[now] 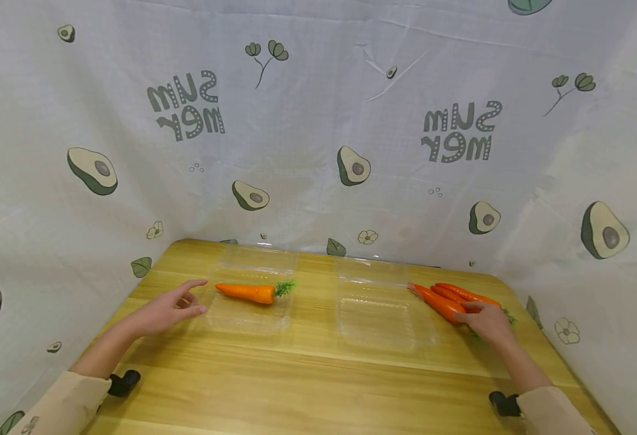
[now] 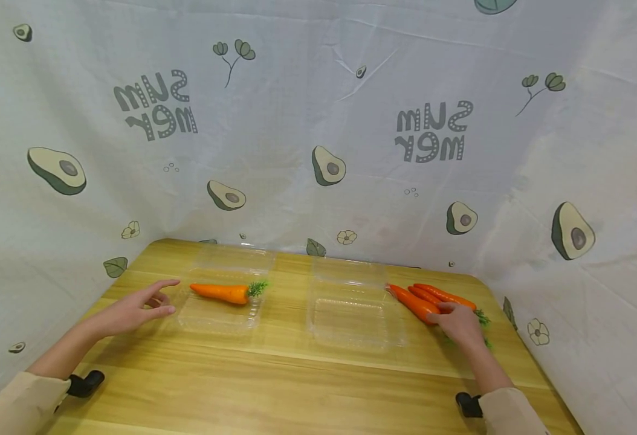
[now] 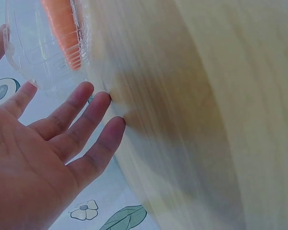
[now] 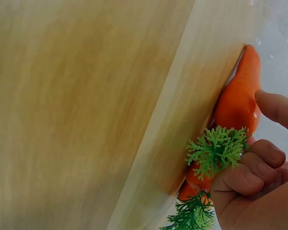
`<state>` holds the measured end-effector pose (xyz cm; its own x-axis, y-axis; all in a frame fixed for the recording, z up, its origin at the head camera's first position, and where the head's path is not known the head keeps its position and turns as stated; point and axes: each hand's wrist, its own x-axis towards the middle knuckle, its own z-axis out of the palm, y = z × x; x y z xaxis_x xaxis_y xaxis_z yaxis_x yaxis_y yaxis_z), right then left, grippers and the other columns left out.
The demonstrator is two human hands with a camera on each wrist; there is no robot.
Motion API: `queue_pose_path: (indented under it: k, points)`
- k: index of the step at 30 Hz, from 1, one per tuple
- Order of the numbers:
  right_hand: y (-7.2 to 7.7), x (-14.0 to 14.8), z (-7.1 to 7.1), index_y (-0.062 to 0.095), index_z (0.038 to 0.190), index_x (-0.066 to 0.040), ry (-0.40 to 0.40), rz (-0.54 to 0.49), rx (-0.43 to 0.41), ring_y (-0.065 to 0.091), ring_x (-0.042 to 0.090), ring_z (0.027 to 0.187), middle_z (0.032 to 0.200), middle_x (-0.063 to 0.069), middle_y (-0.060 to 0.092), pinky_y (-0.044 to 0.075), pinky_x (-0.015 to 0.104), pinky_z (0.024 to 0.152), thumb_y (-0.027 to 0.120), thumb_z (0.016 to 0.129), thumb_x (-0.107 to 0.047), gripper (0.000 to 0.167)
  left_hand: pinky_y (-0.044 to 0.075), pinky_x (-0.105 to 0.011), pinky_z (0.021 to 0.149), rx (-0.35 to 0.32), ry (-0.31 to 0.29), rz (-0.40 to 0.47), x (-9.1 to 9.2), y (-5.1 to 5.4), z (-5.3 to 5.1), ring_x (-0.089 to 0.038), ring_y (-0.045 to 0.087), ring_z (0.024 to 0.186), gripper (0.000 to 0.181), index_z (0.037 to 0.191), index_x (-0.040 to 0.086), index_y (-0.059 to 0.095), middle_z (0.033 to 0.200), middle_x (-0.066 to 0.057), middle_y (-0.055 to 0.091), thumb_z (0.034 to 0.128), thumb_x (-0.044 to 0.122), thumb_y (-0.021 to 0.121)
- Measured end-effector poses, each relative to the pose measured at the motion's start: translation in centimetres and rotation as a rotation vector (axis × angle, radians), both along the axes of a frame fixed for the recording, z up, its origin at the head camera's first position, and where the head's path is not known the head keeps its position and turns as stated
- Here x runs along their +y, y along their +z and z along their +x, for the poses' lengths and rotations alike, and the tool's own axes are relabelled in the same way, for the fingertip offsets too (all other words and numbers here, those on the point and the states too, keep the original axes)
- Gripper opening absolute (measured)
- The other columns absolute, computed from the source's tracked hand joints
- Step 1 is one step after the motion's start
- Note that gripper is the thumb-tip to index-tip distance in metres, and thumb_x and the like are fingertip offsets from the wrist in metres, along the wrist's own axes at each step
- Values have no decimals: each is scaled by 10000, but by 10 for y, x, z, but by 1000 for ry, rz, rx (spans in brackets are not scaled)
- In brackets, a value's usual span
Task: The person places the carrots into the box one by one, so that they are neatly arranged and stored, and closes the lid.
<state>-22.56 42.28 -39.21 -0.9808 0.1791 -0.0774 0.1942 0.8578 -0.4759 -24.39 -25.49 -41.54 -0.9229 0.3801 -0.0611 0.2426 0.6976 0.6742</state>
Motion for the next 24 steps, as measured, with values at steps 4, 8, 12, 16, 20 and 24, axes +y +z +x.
queue_pose_path:
  k: [4,8,12,16,20,24]
  points:
    - [0,0,0,493,1367,164,23,24,2,426,604,1225,1397,438,417,402,640,967,663,936,-348,690,517,-529,893,4,2,-5,0,-1,0,-360,603,1147,698,1570,150,301,1287,-212,564,1002,415,609]
    - [-2,1,0,493,1360,172,30,34,-3,442,598,1211,1383,437,434,403,639,966,670,929,-330,685,516,-530,894,5,2,0,0,-1,0,-362,602,1152,696,1571,149,301,1291,-215,561,1004,413,607]
    - [-3,1,0,506,1341,177,38,51,-3,456,591,1195,1362,431,460,402,638,966,675,928,-329,675,515,-532,897,7,0,10,0,0,0,-365,600,1156,695,1574,141,296,1287,-216,559,1008,401,605]
    - [-3,1,0,514,1328,178,39,61,-5,467,579,1175,1346,426,476,399,639,965,676,930,-328,664,517,-530,898,7,0,9,1,1,0,-360,603,1151,696,1574,135,295,1280,-212,563,1009,398,604]
    - [-3,1,0,521,1318,180,45,60,-3,481,565,1148,1329,426,487,405,632,953,680,933,-329,658,518,-530,898,5,-1,7,0,0,0,-361,605,1148,696,1572,131,295,1275,-211,566,1009,398,605]
    - [-4,2,0,531,1310,179,53,74,6,491,566,1140,1320,429,494,415,627,944,686,930,-333,657,522,-520,889,4,-5,13,0,0,0,-361,605,1144,694,1572,127,293,1270,-212,561,1010,390,605]
